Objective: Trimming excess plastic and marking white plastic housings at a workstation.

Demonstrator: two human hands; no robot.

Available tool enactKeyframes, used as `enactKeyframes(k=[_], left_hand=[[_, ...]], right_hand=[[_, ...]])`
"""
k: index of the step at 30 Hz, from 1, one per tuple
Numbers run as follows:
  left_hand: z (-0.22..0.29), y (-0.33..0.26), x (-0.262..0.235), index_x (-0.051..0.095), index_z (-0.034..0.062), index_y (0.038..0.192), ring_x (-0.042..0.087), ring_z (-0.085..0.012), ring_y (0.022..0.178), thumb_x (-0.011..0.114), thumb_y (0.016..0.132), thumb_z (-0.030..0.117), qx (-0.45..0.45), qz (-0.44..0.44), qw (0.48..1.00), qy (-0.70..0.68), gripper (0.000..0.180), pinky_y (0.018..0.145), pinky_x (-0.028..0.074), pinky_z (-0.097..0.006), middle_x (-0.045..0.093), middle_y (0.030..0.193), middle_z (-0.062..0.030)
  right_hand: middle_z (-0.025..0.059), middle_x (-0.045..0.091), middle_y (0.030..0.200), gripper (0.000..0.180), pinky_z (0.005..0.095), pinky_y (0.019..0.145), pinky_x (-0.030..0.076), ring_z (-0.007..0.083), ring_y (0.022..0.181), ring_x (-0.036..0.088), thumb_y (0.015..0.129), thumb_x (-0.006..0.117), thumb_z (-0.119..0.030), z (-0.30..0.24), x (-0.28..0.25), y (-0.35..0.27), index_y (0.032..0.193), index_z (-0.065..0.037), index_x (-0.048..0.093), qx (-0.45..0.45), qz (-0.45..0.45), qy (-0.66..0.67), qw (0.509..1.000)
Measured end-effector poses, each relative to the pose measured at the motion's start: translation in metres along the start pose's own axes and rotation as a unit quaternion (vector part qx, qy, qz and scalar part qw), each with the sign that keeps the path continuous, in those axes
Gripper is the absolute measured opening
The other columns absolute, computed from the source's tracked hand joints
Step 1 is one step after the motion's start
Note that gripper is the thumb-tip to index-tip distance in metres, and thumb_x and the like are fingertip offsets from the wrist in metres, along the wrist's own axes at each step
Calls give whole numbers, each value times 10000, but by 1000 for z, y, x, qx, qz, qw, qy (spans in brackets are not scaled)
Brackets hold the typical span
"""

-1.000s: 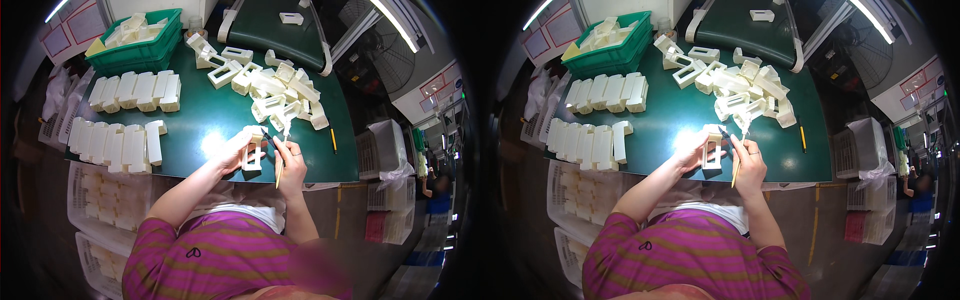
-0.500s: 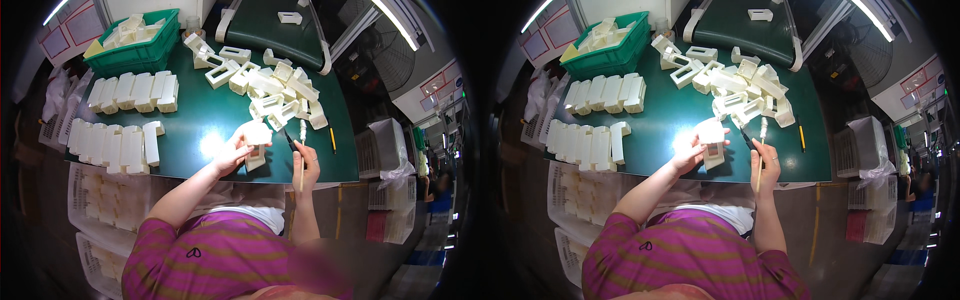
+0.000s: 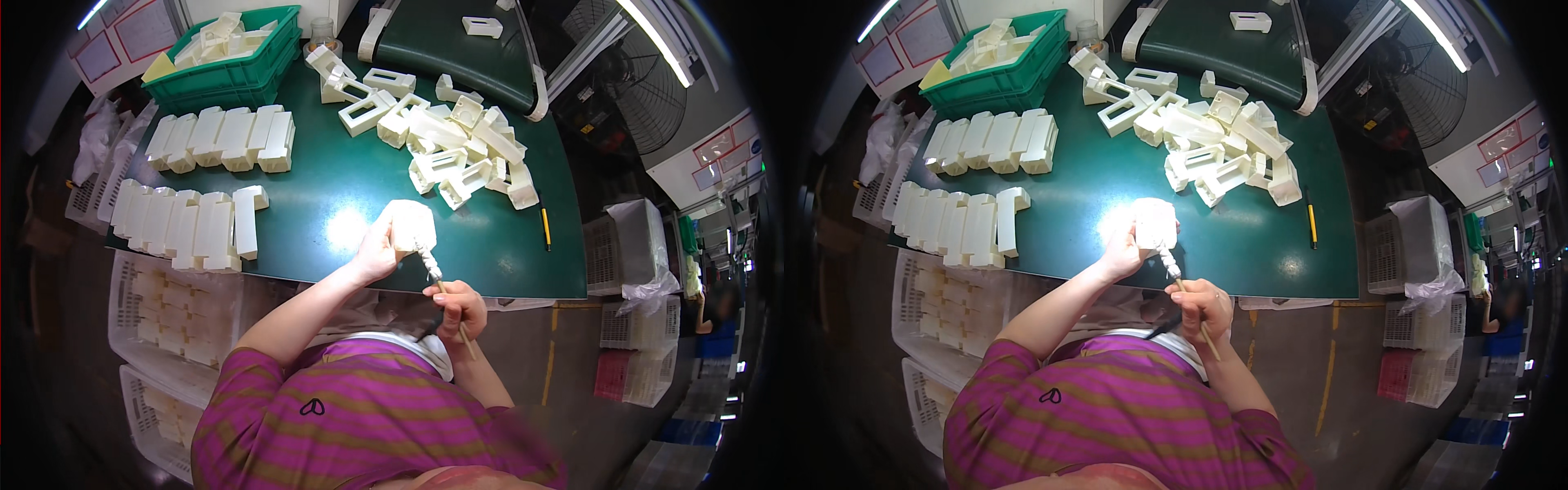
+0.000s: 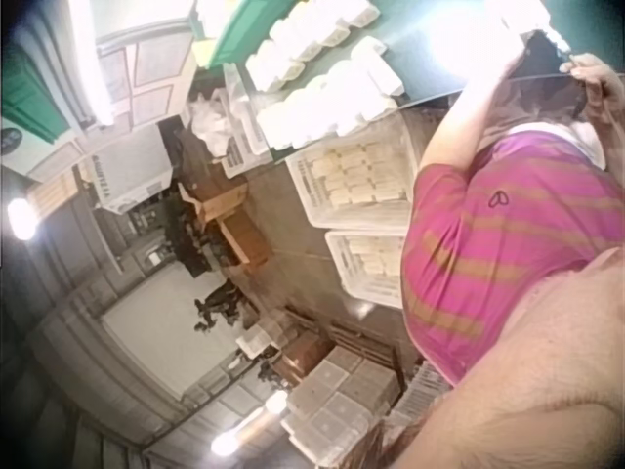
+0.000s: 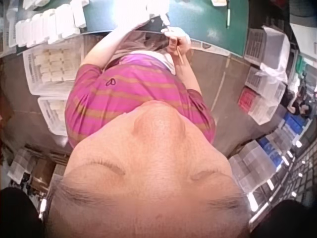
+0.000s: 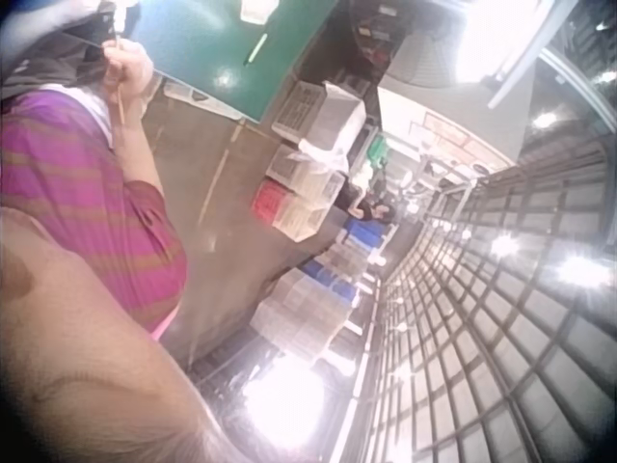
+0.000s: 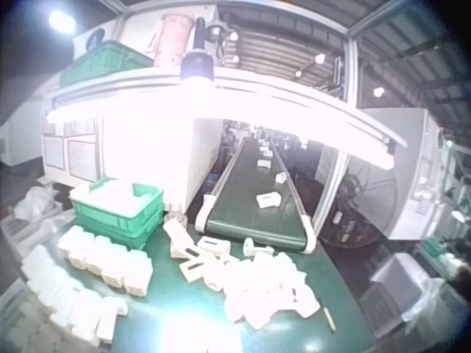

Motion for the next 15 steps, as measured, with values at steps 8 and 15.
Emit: enactKeyframes(k=[8, 15], left_hand=[[0, -4, -8, 470, 15, 1046, 541, -128, 880, 534, 826, 55, 70, 54, 988, 130, 233, 770, 437, -258, 554, 935, -69], [17, -6, -8, 527, -25, 1001, 591, -226, 799, 510, 787, 25, 99, 160, 956, 226, 220, 701, 464, -300, 593, 887, -123]], right_hand=[[115, 579, 691, 233, 199, 512, 370, 87, 523, 448, 931, 424, -146, 60, -34, -5, 748, -16, 487, 255, 187, 93, 944], [160, 600, 735, 273, 209, 526, 396, 116, 546, 481, 952, 380, -242, 9, 13, 8, 790, -37, 457, 143, 18, 81, 986]])
Point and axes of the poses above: each hand's wrist, its own y-axis towards the middle knuckle, its own x-axis out of the palm, z = x × y, the point moved 5 cm from there along y, towards the middle knuckle
